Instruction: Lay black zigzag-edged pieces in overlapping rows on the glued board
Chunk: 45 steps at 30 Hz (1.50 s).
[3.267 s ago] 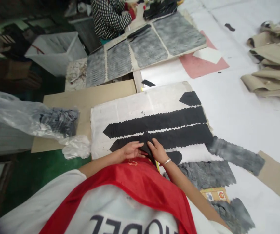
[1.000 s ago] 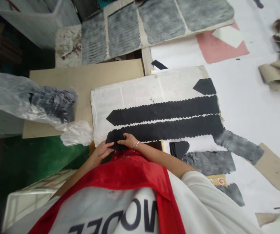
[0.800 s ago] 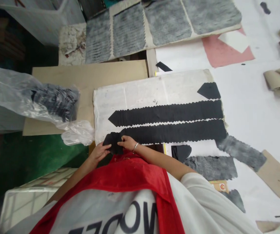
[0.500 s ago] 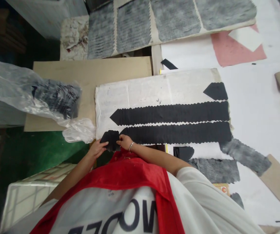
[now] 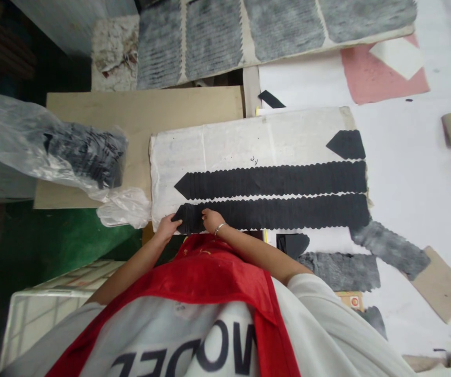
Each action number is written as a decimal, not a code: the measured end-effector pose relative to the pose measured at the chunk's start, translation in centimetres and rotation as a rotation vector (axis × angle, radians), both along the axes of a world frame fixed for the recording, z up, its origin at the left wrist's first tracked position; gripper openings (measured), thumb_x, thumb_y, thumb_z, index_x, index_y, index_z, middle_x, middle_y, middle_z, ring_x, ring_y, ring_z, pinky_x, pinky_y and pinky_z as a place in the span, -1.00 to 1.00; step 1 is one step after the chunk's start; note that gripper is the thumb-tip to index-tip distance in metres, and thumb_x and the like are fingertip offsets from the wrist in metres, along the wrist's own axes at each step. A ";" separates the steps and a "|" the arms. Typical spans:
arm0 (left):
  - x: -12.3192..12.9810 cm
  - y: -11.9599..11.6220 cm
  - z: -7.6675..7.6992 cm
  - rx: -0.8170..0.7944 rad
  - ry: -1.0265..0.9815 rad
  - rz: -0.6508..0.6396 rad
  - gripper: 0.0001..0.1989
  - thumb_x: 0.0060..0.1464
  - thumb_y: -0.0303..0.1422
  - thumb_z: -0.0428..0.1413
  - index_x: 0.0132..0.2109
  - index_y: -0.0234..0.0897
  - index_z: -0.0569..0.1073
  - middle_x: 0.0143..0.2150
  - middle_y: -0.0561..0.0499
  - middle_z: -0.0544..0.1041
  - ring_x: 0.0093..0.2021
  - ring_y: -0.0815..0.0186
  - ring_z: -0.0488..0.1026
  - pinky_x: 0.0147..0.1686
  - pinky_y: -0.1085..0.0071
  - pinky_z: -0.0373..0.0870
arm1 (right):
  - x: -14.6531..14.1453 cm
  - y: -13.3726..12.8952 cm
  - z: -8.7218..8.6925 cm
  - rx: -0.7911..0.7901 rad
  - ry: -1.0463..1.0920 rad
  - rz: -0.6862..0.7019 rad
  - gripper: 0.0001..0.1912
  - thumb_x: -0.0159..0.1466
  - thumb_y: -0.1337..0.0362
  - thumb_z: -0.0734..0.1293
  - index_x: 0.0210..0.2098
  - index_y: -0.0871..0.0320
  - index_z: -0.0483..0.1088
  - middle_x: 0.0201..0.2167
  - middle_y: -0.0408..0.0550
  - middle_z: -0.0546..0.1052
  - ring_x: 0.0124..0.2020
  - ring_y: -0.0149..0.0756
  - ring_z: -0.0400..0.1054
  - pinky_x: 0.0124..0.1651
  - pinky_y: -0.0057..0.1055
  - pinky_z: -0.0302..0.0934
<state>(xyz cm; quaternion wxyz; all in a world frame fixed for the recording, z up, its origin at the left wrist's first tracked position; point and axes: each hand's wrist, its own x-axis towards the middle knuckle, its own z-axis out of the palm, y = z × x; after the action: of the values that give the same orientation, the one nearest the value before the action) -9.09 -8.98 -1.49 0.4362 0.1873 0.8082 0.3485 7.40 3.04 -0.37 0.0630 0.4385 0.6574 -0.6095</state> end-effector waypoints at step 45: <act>-0.1 0.5 2.0 -0.070 0.233 -0.105 -0.63 -0.12 -0.47 0.13 -0.08 -0.33 0.54 -0.18 -0.11 0.58 -0.14 0.15 0.48 -0.08 0.33 0.34 | 1.6 0.6 0.4 1.019 0.254 0.958 -0.64 0.33 0.34 0.10 0.01 0.24 0.40 0.11 0.12 0.37 0.16 -0.05 0.14 0.22 0.00 -0.10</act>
<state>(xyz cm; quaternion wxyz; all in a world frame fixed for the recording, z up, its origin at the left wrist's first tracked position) -9.18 -8.46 0.51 0.3632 0.2533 0.8542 0.2723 8.97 3.62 0.02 0.0340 0.0018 0.9835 -0.1779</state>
